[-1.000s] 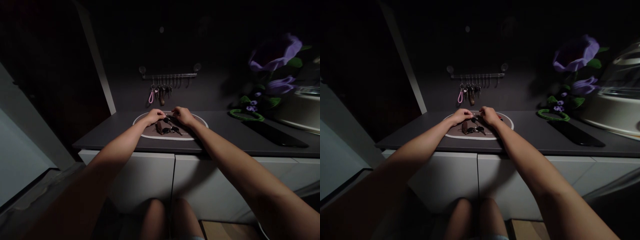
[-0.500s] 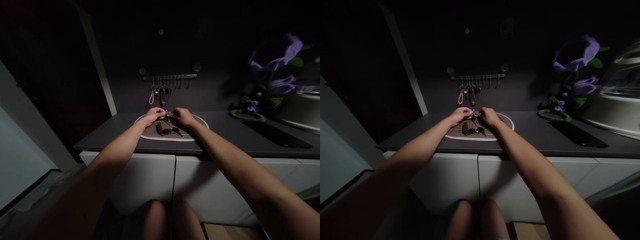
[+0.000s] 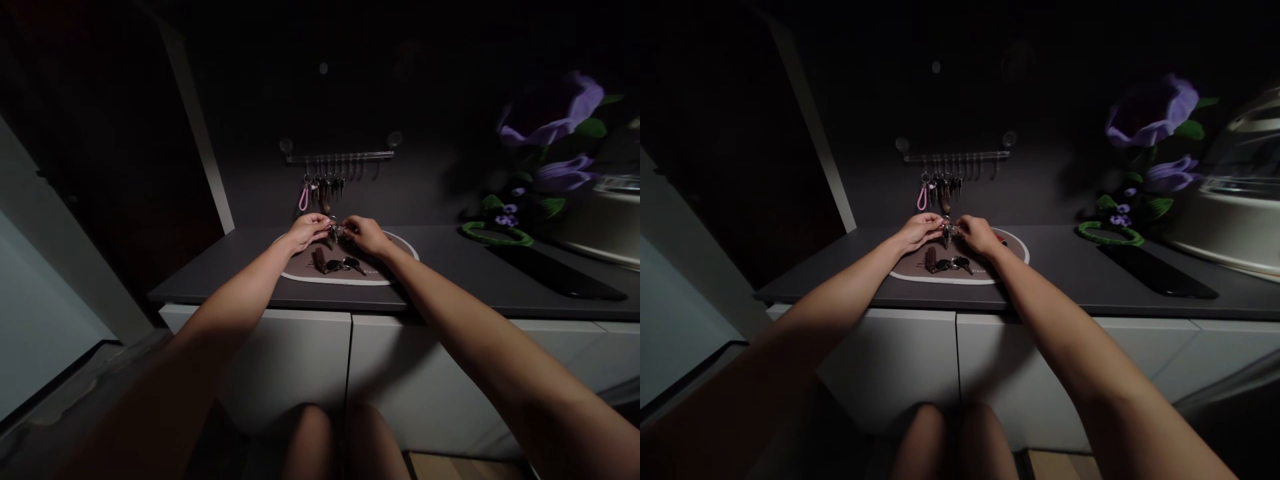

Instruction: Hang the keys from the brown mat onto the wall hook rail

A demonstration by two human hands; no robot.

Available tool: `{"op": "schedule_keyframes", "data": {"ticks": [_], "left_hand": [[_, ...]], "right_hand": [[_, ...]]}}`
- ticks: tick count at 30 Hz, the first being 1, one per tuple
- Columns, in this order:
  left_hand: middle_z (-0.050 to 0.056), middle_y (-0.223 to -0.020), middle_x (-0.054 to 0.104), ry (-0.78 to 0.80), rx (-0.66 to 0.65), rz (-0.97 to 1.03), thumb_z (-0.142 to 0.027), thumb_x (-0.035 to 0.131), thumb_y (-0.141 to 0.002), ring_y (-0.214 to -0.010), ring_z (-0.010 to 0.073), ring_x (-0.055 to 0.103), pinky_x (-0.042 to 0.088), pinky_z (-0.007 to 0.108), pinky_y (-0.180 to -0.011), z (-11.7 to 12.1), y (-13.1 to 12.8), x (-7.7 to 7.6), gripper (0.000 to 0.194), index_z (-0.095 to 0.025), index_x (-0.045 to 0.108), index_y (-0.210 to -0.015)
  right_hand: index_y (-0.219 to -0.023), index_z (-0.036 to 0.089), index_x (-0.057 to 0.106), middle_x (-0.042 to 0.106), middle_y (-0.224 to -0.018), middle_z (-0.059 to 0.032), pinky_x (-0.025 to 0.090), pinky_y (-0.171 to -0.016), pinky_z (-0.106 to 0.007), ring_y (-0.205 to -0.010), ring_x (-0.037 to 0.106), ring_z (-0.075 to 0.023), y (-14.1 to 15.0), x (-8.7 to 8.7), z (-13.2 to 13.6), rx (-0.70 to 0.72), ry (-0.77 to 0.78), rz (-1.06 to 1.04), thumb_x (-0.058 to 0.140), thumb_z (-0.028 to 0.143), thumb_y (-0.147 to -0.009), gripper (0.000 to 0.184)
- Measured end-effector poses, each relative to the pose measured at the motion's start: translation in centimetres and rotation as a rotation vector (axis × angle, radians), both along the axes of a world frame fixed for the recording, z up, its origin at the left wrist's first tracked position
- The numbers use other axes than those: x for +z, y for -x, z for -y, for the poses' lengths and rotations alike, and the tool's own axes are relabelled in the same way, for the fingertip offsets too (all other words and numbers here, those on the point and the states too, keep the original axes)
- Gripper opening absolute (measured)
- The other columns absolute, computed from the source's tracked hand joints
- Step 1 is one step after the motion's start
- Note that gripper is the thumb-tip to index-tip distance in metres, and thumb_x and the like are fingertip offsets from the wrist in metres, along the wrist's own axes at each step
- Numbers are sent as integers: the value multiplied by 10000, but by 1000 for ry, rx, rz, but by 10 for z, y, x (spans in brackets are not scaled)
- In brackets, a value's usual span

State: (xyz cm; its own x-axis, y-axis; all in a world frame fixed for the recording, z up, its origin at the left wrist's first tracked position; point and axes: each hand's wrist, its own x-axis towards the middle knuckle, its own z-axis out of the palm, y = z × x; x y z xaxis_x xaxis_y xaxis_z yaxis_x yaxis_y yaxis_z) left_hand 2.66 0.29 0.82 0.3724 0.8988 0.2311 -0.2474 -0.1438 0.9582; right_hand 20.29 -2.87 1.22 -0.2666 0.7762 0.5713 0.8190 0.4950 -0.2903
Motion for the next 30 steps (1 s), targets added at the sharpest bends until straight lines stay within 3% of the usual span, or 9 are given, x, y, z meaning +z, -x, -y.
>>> {"op": "schedule_keyframes", "data": {"ticks": [9, 15, 30], "left_hand": [[15, -749, 623, -8, 6, 107, -135, 609, -732, -698, 77, 578, 451, 339, -831, 2, 0, 4, 62, -121, 553, -752], [3, -716, 616, 5, -7, 148, -132, 617, -726, -660, 67, 573, 467, 324, -807, 4, 0, 7, 78, -119, 545, -755], [-10, -662, 579, 5, -22, 136, -105, 566, -763, -599, 66, 559, 492, 341, -789, 8, 0, 9, 34, -115, 539, -744]], "right_hand": [[-926, 158, 557, 619, -838, -34, 422, -688, -261, -707, 535, -127, 6, 2, 6, 132, -77, -213, 503, 229, -741, 205], [-857, 161, 572, 605, -852, -33, 425, -715, -261, -761, 541, -134, 8, 4, 10, 225, -97, -155, 519, 178, -674, 192], [-930, 161, 635, 674, -889, -52, 450, -752, -254, -798, 611, -143, 9, 5, 15, 165, -112, -249, 543, 270, -751, 230]]}}
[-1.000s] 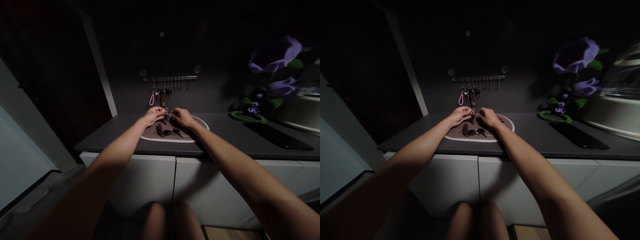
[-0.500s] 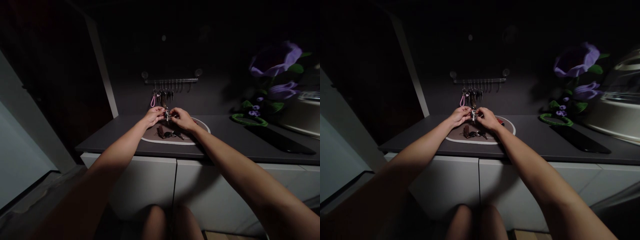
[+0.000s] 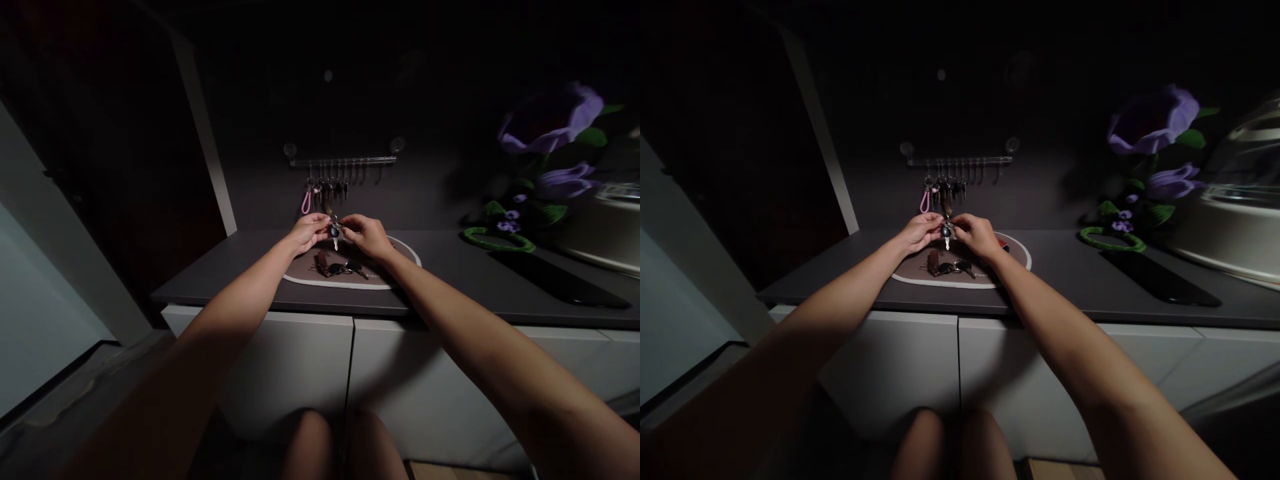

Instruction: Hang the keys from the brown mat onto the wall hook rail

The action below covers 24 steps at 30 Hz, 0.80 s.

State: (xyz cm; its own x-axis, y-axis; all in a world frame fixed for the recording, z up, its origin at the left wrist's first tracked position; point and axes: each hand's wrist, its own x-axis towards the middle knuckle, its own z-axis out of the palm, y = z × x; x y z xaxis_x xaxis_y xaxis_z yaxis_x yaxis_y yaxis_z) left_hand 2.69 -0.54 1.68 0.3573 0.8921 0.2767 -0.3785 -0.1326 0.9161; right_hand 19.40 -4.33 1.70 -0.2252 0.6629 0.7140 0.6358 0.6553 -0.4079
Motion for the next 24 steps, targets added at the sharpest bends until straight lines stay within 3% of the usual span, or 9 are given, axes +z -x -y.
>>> {"op": "schedule_keyframes", "data": {"ticks": [9, 18, 24], "left_hand": [[-3, -692, 593, -7, 8, -14, -125, 579, -758, -623, 70, 563, 491, 340, -772, -2, 1, 0, 38, -119, 542, -755], [3, -744, 612, -43, 12, -82, -186, 650, -699, -656, 61, 553, 452, 247, -725, -7, 1, -4, 108, -128, 579, -757], [33, -833, 631, -62, -16, -206, -248, 694, -650, -735, 83, 575, 442, 248, -732, -7, -1, -7, 198, -136, 616, -794]], "right_hand": [[-883, 155, 661, 679, -847, -49, 446, -733, -258, -762, 605, -142, -3, 2, -2, -19, 12, -91, 546, 302, -754, 227], [-781, 149, 613, 629, -750, -31, 465, -593, -238, -678, 554, -121, -2, 3, -6, 155, 226, -421, 615, 384, -681, 255], [-767, 172, 541, 593, -732, -2, 472, -580, -229, -665, 548, -106, 0, 3, -6, 237, 350, -589, 636, 393, -651, 267]]}}
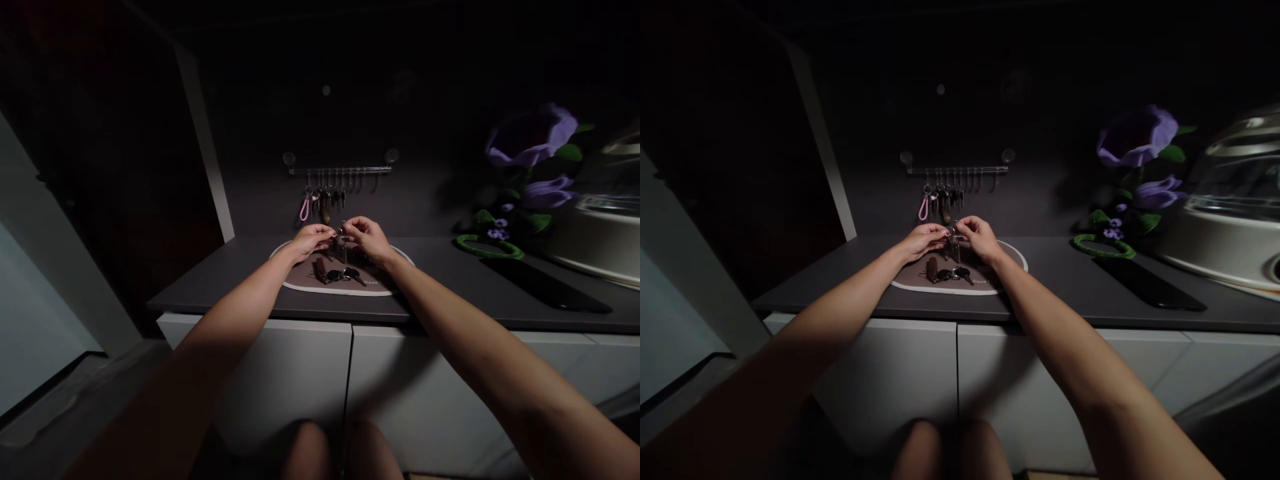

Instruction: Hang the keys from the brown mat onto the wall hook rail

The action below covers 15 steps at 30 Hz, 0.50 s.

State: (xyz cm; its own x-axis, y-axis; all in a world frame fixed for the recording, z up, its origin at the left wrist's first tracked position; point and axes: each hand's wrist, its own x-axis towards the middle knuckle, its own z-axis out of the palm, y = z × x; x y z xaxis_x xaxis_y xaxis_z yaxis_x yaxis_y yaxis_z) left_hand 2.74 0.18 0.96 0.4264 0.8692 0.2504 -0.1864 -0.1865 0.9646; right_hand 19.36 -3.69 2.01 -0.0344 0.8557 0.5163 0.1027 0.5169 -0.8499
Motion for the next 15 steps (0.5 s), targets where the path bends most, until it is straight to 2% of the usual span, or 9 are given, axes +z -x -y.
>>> {"op": "schedule_keyframes", "data": {"ticks": [6, 15], "left_hand": [[42, -848, 632, -41, -14, -4, -256, 704, -638, -700, 73, 572, 446, 209, -646, 2, -2, 0, 245, -129, 631, -833], [41, -709, 646, -108, 137, -12, -288, 707, -624, -646, 100, 591, 420, 199, -567, 2, -7, 0, 282, -111, 617, -823]], "right_hand": [[-773, 178, 526, 602, -730, -1, 462, -577, -222, -651, 559, -103, -1, 1, 0, 51, 54, -86, 644, 388, -645, 273], [-768, 164, 566, 599, -644, 9, 415, -478, -201, -511, 494, -73, -4, 2, -2, -10, 55, -122, 671, 444, -604, 341]]}}
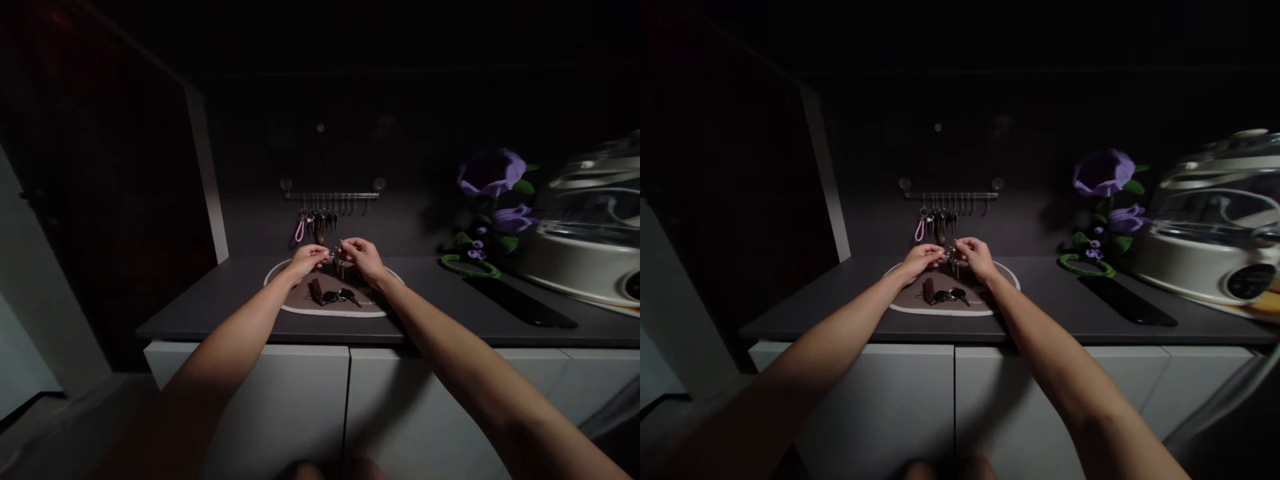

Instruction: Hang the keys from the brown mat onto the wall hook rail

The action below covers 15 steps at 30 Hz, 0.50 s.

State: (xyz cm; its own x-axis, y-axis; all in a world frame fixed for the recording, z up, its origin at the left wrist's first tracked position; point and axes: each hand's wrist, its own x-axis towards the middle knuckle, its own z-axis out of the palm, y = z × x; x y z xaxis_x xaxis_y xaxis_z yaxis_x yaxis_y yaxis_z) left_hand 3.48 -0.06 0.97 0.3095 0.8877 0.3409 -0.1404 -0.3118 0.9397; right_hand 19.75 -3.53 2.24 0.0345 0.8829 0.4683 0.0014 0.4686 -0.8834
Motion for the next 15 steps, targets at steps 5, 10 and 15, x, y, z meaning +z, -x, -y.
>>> {"op": "schedule_keyframes", "data": {"ticks": [5, 10, 15], "left_hand": [[29, -656, 641, -61, 73, -22, -287, 685, -636, -608, 104, 571, 395, 199, -528, 2, -2, 0, 200, -129, 616, -739], [14, -610, 616, -42, 113, -22, -238, 666, -652, -549, 87, 548, 370, 183, -489, 3, -3, 1, 137, -133, 599, -710], [14, -606, 611, -47, 113, -13, -226, 640, -671, -541, 77, 539, 360, 172, -478, 0, -3, 0, 107, -137, 597, -712]], "right_hand": [[-760, 169, 551, 608, -686, -1, 475, -582, -225, -661, 600, -120, -1, 5, -7, -11, -14, -145, 704, 426, -571, 354], [-784, 165, 535, 594, -673, 8, 468, -565, -213, -655, 616, -121, -4, 19, -17, -51, -46, -208, 692, 399, -598, 338], [-764, 159, 526, 571, -613, 6, 390, -444, -173, -578, 601, -112, -6, 42, -33, -119, -71, -189, 651, 356, -657, 257]]}}
